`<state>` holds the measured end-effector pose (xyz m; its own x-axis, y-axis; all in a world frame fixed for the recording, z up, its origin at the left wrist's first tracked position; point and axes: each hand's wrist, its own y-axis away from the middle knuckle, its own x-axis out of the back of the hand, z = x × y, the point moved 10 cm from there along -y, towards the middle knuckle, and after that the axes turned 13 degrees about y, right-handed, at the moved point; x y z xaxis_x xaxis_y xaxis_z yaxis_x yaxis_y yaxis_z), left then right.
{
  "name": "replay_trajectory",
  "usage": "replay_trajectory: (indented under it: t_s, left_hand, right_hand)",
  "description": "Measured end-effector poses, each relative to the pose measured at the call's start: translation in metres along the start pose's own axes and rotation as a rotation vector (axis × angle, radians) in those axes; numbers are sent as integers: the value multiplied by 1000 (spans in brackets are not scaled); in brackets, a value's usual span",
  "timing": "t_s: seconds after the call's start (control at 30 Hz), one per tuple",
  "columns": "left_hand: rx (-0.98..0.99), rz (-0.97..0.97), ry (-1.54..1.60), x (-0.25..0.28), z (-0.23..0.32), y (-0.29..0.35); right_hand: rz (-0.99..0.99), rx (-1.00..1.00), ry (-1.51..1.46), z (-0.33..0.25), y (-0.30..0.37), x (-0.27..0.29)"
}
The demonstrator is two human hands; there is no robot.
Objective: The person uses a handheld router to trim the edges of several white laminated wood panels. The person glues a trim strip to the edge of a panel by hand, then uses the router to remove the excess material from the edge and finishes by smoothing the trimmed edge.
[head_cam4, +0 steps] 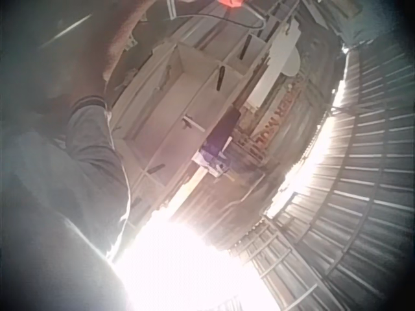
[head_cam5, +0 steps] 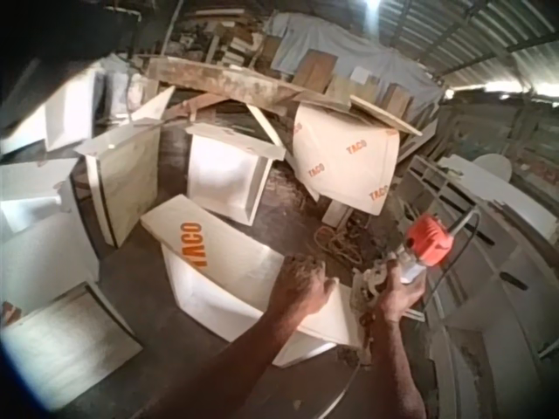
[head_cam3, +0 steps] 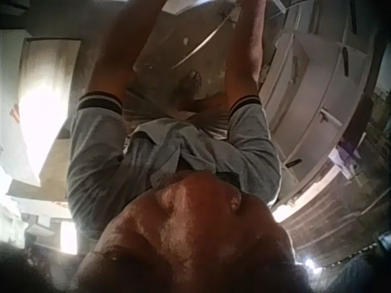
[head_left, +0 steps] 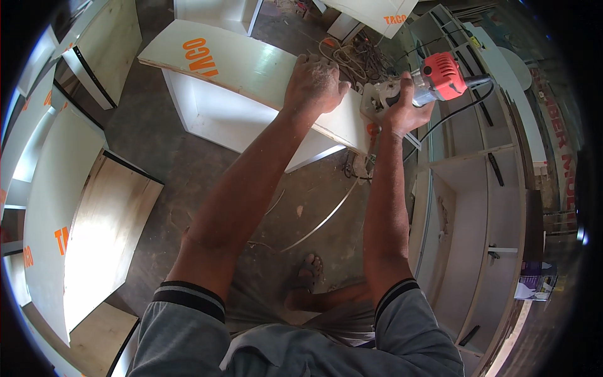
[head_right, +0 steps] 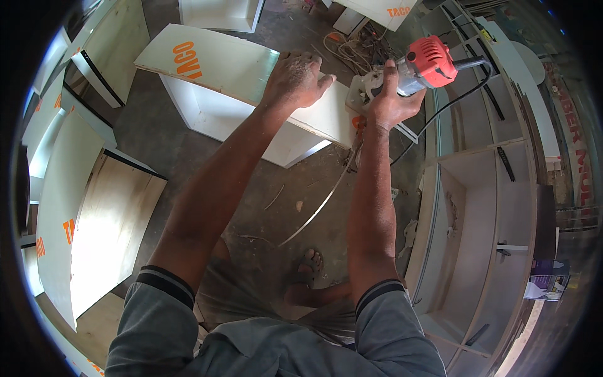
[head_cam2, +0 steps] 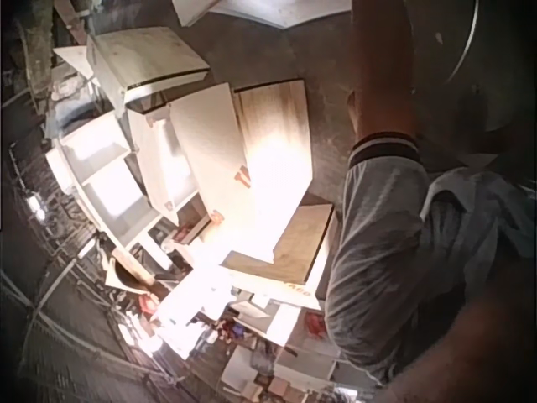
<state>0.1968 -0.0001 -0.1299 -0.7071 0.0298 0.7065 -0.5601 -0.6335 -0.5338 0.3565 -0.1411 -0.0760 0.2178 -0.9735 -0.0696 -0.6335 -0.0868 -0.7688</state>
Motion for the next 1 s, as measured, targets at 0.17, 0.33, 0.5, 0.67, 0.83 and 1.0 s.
replay_trajectory:
  t_s: [0.17,0.33,0.5,0.67,0.83,1.0]
  left_hand:
    - [3,-8,-5,1,1,0]
    - [13,-28,26,2,2,2]
    - [3,-13,21,5,1,5]
    - [-36,-32,17,7,8,7]
    - [-52,4,25,6,1,3]
    - [15,-110,-24,6,-2,-4]
  right_hand:
    - [-12,-9,-27,4,-2,-2]
    - [-14,-32,8,5,-3,-2]
    - [-6,-31,-33,0,-1,-3]
    - [27,-31,-10,-4,-13,12]
    - [8,-83,-14,5,-31,82]
    - [5,-169,-8,-15,-20,175]
